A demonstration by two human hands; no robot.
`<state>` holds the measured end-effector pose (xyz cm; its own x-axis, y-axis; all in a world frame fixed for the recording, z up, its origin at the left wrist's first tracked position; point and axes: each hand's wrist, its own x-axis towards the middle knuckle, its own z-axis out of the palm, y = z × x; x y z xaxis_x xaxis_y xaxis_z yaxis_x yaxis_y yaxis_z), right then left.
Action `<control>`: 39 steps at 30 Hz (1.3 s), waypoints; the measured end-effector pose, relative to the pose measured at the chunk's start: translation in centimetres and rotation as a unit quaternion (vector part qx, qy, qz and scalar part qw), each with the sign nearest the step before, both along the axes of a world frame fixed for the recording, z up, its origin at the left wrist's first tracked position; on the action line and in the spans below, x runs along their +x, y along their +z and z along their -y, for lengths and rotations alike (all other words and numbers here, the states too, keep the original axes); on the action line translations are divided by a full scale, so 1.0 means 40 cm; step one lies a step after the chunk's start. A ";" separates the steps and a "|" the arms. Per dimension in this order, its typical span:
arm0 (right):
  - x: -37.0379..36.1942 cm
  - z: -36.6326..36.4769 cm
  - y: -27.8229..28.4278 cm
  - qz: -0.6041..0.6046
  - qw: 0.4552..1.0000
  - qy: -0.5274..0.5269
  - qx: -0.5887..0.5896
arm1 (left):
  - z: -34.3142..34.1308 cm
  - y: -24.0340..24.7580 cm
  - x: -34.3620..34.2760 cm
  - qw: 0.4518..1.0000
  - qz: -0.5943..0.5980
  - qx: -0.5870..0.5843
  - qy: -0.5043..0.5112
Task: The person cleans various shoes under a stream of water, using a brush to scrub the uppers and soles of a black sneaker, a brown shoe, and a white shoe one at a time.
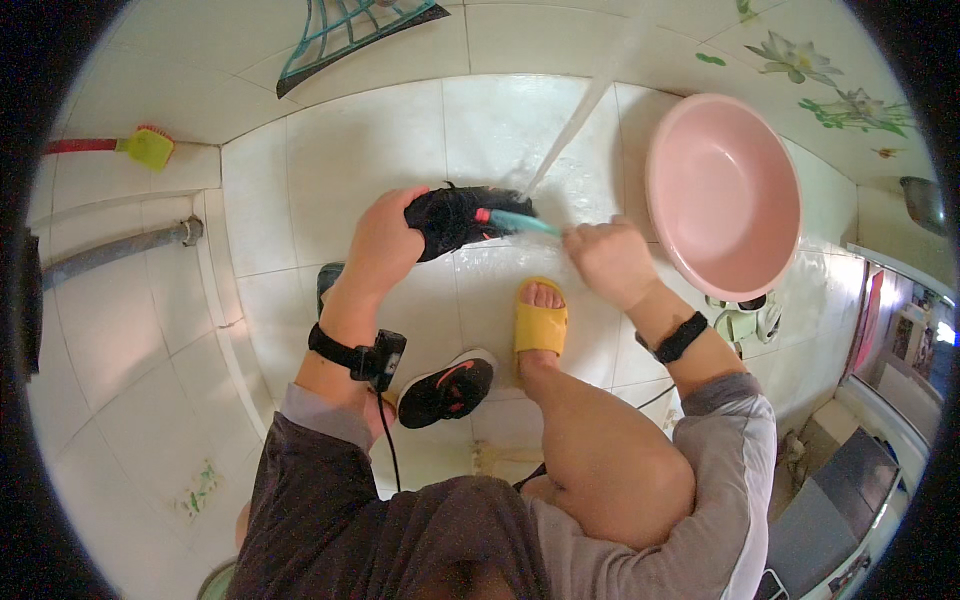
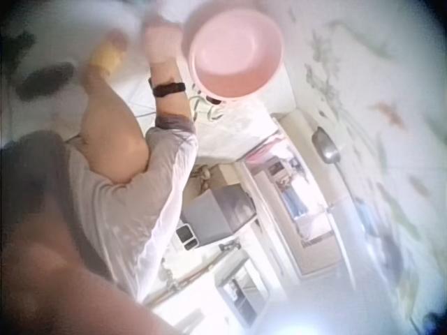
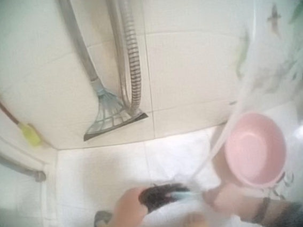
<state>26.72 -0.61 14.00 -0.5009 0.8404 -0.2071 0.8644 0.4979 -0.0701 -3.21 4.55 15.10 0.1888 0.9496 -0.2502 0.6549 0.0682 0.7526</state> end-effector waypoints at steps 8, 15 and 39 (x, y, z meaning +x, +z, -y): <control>0.031 -0.020 -0.023 0.005 0.998 0.047 0.045 | 0.004 -0.023 -0.024 1.000 -0.008 0.027 -0.007; 0.023 -0.024 -0.024 -0.008 0.995 0.048 0.092 | 0.020 -0.007 -0.023 1.000 -0.002 -0.009 0.000; -0.009 0.043 -0.077 -0.265 0.761 -0.402 -0.435 | 0.112 -0.045 0.044 0.988 -0.050 0.147 0.011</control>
<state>26.36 -2.34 10.93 -0.1048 0.5792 -0.8084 0.6001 -0.6113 -0.5159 -1.47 0.07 13.30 0.1551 0.9877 0.0198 0.7271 -0.1277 0.6745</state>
